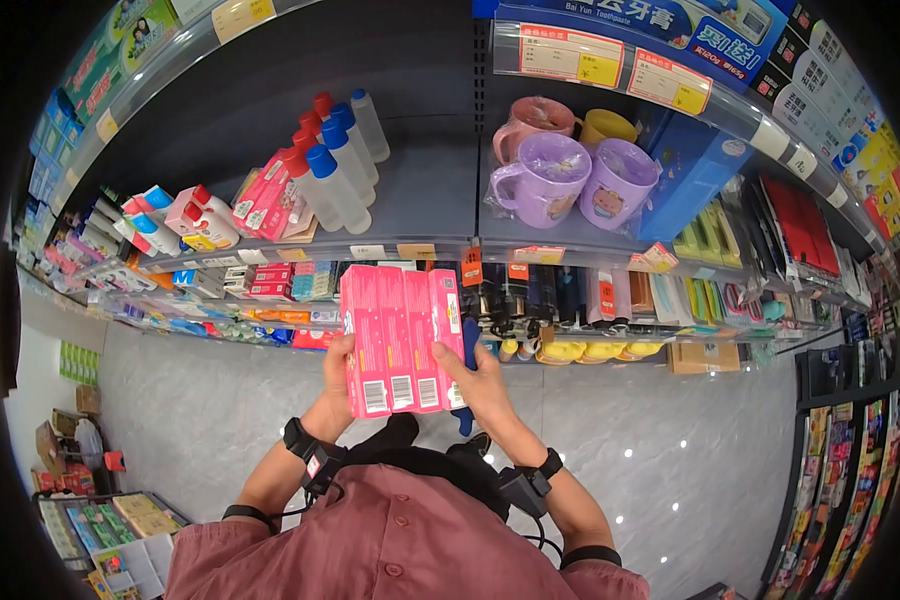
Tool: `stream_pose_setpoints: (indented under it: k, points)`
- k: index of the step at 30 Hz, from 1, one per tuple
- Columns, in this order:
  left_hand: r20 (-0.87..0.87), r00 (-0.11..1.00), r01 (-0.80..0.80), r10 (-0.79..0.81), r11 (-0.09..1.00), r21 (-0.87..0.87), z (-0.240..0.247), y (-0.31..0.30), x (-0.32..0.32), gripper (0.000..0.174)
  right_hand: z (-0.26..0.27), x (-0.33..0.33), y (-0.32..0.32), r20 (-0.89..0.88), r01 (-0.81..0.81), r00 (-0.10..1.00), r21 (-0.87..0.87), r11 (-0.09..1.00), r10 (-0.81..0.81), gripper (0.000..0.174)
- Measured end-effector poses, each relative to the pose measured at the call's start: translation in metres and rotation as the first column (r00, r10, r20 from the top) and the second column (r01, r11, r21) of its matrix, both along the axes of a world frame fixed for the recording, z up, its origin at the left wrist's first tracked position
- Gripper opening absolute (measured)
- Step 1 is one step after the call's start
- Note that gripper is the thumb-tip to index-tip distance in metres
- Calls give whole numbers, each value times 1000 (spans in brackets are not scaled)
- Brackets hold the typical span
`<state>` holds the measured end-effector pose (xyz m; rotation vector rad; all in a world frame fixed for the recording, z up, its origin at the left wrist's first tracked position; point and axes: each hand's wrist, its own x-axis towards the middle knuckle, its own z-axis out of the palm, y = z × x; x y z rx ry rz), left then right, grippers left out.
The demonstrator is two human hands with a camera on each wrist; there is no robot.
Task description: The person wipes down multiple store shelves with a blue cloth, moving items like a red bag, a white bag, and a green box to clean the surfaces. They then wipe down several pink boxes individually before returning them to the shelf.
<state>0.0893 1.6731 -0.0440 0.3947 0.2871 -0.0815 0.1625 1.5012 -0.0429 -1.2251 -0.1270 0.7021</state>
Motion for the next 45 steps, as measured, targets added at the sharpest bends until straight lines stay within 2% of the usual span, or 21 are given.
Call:
stream_pose_setpoints:
  k: [4,7,8,9,10,11,13,14,15,16,17,19,21,24,29,34,36,38,41,42,45]
  points:
    - [-35,999,-37,37,999,8,11,-2,7,49,-6,4,-3,6,54,999,-1,999,-54,33]
    - [-33,999,-9,12,998,70,20,5,16,43,-3,15,-18,-113,186,975,-36,982,-189,30]
    - [-48,996,91,-80,948,306,31,8,21,45,-4,20,-26,-151,221,963,-36,975,-224,30]
    - [-84,983,181,-161,834,521,41,12,28,47,-6,25,-35,-186,254,948,-38,966,-257,31]
    - [-26,990,125,-141,758,640,47,12,36,61,-12,29,-45,-163,282,945,-38,959,-284,32]
    - [-19,991,114,-132,758,643,53,13,43,61,-15,32,-53,-140,311,939,-38,950,-314,33]
    - [74,992,-24,-100,434,901,66,17,57,77,-16,32,-72,-125,333,931,-94,938,-343,34]
    - [79,992,-30,-97,434,901,77,19,64,77,-16,31,-81,-138,349,922,-100,932,-361,33]
    - [72,987,-40,-147,208,977,89,20,69,84,-17,28,-90,-152,367,912,-107,924,-380,32]
    - [52,980,-59,-194,-29,998,97,21,76,91,-16,25,-98,-147,367,913,-105,924,-380,32]
    - [57,979,-64,-195,-30,997,96,23,85,91,-16,21,-106,-161,368,909,-125,922,-384,31]
    - [171,965,-244,-197,-448,860,91,28,104,99,-22,14,-123,-168,371,905,-138,918,-391,31]
    - [116,965,-222,-235,-495,840,103,30,118,100,-38,6,-140,-194,443,858,-191,876,-476,31]
    - [-113,940,-178,-321,-747,640,110,33,136,99,-38,-12,-155,-211,504,817,-192,842,-536,31]
    - [-171,922,-166,-347,-754,636,103,43,167,98,-53,-43,-175,-235,642,702,-201,740,-672,30]
    - [-251,931,-59,-267,-785,616,103,50,199,98,-53,-68,-171,-282,715,600,-232,660,-749,32]
    - [-270,929,-40,-254,-794,607,100,53,210,98,-52,-76,-166,-289,725,591,-219,653,-753,32]
    - [-331,921,-28,-206,-882,471,96,55,219,102,-48,-84,-161,-305,734,577,-214,645,-758,32]
    - [-376,895,-44,-241,-885,463,82,63,225,104,-56,-96,-159,-337,761,550,-176,625,-764,32]
    - [-382,881,-29,-278,-838,544,76,68,226,110,-65,-101,-162,-335,766,545,-174,618,-769,32]
    - [-329,888,-75,-320,-808,584,65,75,228,120,-79,-110,-165,-380,752,559,-141,644,-737,33]
